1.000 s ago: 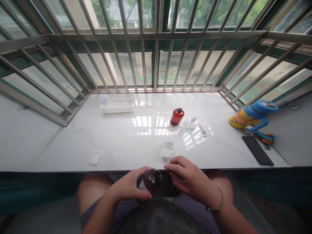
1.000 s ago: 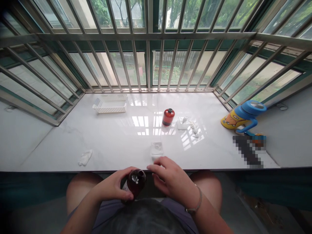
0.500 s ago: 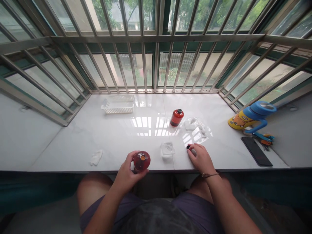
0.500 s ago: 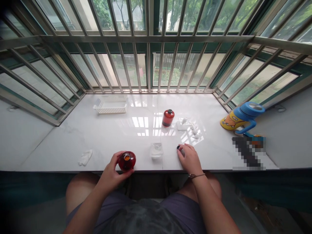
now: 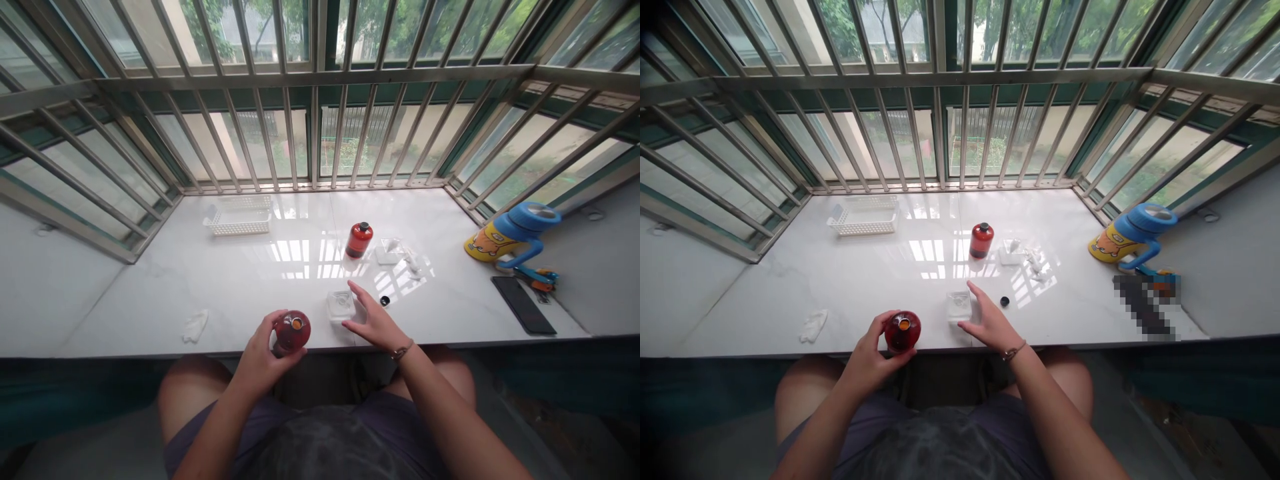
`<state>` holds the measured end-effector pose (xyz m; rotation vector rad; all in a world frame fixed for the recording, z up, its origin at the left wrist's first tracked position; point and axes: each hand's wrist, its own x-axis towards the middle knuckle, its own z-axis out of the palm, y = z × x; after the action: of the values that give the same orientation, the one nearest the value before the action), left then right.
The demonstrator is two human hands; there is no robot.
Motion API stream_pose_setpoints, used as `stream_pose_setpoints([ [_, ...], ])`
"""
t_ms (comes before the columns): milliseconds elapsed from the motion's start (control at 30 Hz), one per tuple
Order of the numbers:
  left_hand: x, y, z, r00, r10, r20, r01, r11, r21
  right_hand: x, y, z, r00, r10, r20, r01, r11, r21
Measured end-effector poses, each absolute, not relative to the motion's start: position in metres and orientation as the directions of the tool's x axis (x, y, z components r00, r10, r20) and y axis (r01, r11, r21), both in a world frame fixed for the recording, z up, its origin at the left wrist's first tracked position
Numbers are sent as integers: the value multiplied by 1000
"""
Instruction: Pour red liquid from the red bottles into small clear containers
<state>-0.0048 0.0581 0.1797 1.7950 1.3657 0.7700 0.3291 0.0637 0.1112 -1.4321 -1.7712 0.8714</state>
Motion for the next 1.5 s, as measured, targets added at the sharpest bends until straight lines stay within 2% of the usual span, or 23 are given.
stream_pose_setpoints([
  [200,-6,54,180,215,976,20,508,-130,851,319,74,104,-51,998,41,528,62,-847],
  [400,-7,54,176,224,975,12,532,-132,836,312,66,104,3,999,43,517,35,-856],
  [600,-1,53,174,270,956,117,550,-253,796,304,52,102,41,998,46,499,19,-866],
  [833,10,52,182,354,905,235,626,-416,660,291,41,110,49,986,156,412,122,-903],
  [1233,15,50,184,379,899,218,684,-431,589,286,35,127,29,943,332,531,267,-804],
  [1500,8,52,187,312,931,187,657,-354,666,290,37,126,57,979,198,508,142,-849],
])
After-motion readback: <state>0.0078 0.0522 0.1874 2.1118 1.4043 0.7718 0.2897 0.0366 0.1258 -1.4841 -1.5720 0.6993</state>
